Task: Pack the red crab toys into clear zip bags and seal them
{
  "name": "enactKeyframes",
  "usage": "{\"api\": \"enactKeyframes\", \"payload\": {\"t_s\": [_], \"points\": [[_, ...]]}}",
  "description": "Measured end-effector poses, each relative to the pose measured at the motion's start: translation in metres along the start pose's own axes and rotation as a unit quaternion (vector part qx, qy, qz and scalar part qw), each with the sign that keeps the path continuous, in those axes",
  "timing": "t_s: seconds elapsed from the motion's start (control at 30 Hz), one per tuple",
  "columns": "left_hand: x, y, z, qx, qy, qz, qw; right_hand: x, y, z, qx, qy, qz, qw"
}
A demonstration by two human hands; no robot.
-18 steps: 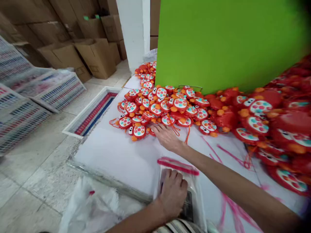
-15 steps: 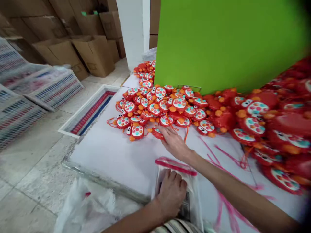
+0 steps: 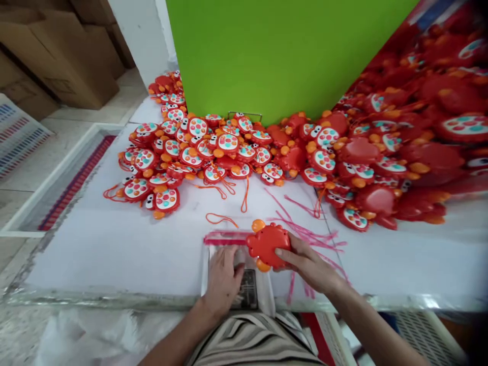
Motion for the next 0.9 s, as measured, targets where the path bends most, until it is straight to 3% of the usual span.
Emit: {"api": "enactKeyframes", "payload": {"t_s": [0.17, 0.23, 0.3, 0.4, 0.47, 0.6, 0.73, 0.9], "points": [[0.002, 0.004, -0.001, 0.017, -0.019, 0.044, 0.999, -0.020, 0.008, -0.004, -0.130, -0.086, 0.020, 0.987], [0.004, 0.009, -0.004, 0.024, -0.024, 0.072, 0.997, -0.026, 0.009, -0.003, -0.109, -0.123, 0.033, 0.986], [0.006, 0.014, -0.006, 0.021, -0.020, 0.097, 0.995, -0.028, 0.009, 0.001, -0.022, -0.143, 0.052, 0.988], [0.007, 0.018, -0.008, 0.038, -0.008, 0.109, 0.993, -0.021, 0.005, 0.010, 0.117, -0.095, 0.044, 0.988], [0.006, 0.018, -0.007, 0.084, -0.016, 0.114, 0.990, -0.011, 0.001, 0.017, 0.126, -0.033, 0.011, 0.991], [-0.001, 0.020, -0.006, 0.170, -0.027, 0.151, 0.973, 0.003, -0.008, 0.034, -0.095, 0.020, -0.059, 0.994], [-0.008, 0.028, -0.009, 0.186, -0.009, 0.179, 0.966, 0.006, -0.019, 0.042, -0.311, 0.018, -0.131, 0.941], [-0.006, 0.041, -0.028, 0.149, 0.024, 0.191, 0.970, 0.006, -0.017, 0.040, -0.428, 0.012, -0.141, 0.893]]}}
Point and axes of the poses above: each hand's wrist, its own x-axis towards the middle knuckle, its own z-axis out of the palm, y = z × x, the point moved 4 cm from there along x, towards the middle knuckle, and after that the axes turned 3 degrees about -x, right-handed, at the moved point
